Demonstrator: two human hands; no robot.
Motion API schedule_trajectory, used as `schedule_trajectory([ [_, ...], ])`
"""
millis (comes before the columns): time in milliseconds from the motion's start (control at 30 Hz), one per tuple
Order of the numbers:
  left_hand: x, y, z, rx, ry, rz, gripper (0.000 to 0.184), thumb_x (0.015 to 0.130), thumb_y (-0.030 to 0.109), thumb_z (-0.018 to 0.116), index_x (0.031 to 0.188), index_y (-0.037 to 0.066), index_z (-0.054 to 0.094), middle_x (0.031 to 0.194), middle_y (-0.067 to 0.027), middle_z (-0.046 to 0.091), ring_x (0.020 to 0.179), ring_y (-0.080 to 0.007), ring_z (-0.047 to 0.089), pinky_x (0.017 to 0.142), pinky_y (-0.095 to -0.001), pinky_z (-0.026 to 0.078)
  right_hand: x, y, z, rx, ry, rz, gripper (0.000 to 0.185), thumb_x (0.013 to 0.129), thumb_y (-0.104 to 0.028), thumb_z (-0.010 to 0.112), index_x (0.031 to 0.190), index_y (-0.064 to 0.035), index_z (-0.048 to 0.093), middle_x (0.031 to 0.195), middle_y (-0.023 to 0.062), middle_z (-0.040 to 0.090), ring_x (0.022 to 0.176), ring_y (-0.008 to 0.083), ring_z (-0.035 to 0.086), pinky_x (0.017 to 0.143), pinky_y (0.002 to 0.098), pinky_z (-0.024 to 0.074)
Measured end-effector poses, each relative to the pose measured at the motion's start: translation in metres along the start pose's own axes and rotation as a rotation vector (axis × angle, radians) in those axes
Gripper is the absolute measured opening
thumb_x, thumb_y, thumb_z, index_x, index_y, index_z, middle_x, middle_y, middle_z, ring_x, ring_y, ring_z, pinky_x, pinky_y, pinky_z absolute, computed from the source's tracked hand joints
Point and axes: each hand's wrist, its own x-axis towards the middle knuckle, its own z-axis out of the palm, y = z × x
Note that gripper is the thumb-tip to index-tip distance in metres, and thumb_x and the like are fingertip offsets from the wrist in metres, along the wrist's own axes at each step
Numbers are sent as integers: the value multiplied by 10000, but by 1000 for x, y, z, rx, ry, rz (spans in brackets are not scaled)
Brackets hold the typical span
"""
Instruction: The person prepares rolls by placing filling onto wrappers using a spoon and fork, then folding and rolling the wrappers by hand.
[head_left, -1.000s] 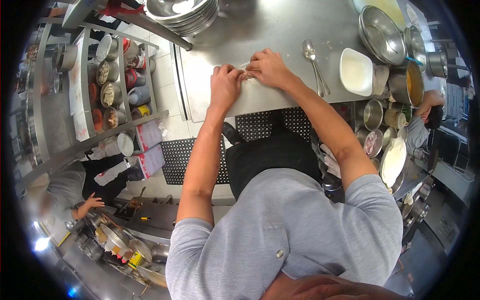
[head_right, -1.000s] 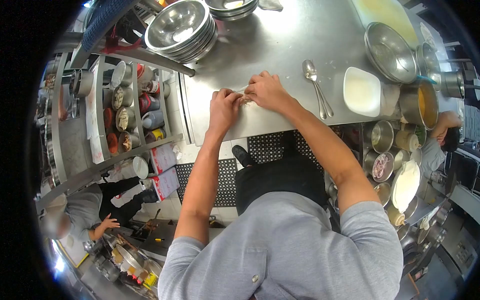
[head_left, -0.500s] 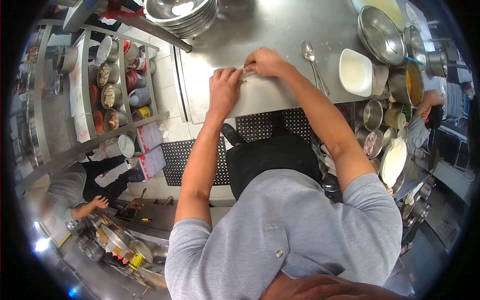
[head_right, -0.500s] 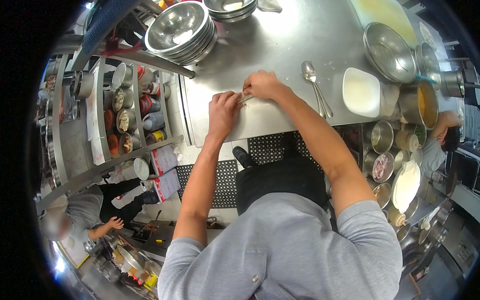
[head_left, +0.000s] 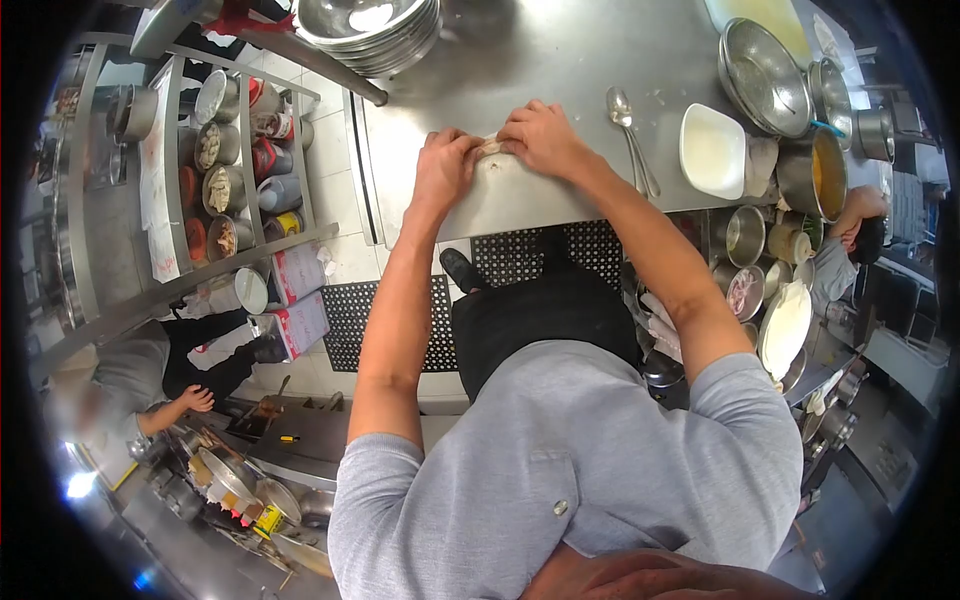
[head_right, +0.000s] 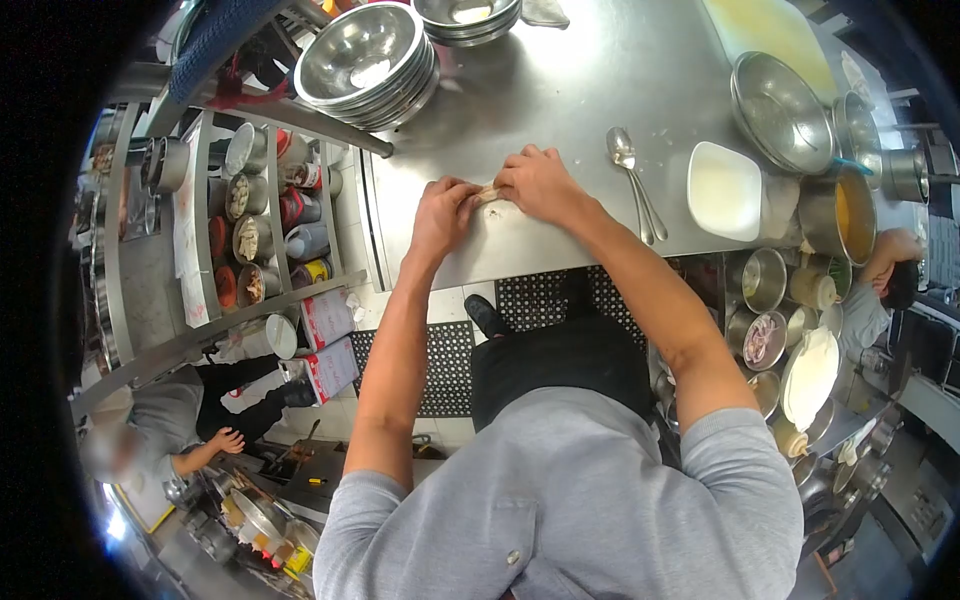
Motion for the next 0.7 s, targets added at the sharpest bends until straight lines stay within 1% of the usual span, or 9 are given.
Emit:
schedule_trajectory([
  [33,1,-1,1,2,0,0,154,851,84,700,992,66,762,964,-119,692,935,-338,619,862,-413,504,5,-1,-3,1,1,0,176,886,-299,686,979,-169,761,1014,-8,664,1038,246,572,878,435,422],
  [100,5,-1,3,27,19,-20,141,842,85,700,968,63,761,953,-138,686,898,-352,613,830,-433,511,16,0,-10,87,-201,204,221,894,-329,672,1037,-188,766,1030,26,665,1069,259,567,908,444,421],
  [133,7,-1,5,27,18,-20,141,842,85,700,968,63,761,953,-138,686,898,-352,613,830,-433,511,22,1,-12,87,-201,205,221,894,-329,672,1037,-188,766,1030,26,665,1069,259,567,908,444,421],
  [200,10,0,6,68,88,-33,172,849,75,689,1011,61,745,1000,-150,679,911,-366,605,831,-443,509,34,2,-18,126,-333,295,257,894,-355,669,1084,-211,767,1093,58,654,1119,274,554,943,465,417],
  [333,1,3,-1,36,70,-99,245,870,59,667,1110,62,716,1066,-155,665,1017,-363,591,896,-432,496,28,-3,-23,70,-352,296,298,866,-329,698,1124,-190,749,1147,64,658,1162,276,551,999,451,414],
  [400,-13,6,-5,112,166,-90,282,859,62,683,1140,55,699,1105,-145,659,1033,-360,585,914,-432,493,7,4,-12,41,-23,117,325,852,-309,720,1150,-179,734,1161,54,658,1164,270,546,1003,438,400],
  [500,-28,10,0,124,144,-68,322,840,70,705,1162,53,689,1139,-140,654,1043,-363,580,927,-433,491,-5,3,-6,-12,26,-1,331,867,-283,714,1179,-175,712,1162,19,642,1161,251,530,1016,455,352],
  [633,-24,6,2,151,179,-86,316,825,93,714,1139,65,695,1123,-121,653,1016,-337,592,878,-439,499,-7,9,2,3,36,-35,275,862,-235,713,1129,-170,721,1121,2,649,1123,236,542,973,440,372],
  [700,-24,5,-1,153,123,-63,323,822,86,714,1144,68,691,1100,-121,650,991,-336,591,865,-432,501,-7,12,3,63,73,-48,244,863,-208,705,1103,-168,723,1091,-7,652,1085,234,552,939,424,385],
])
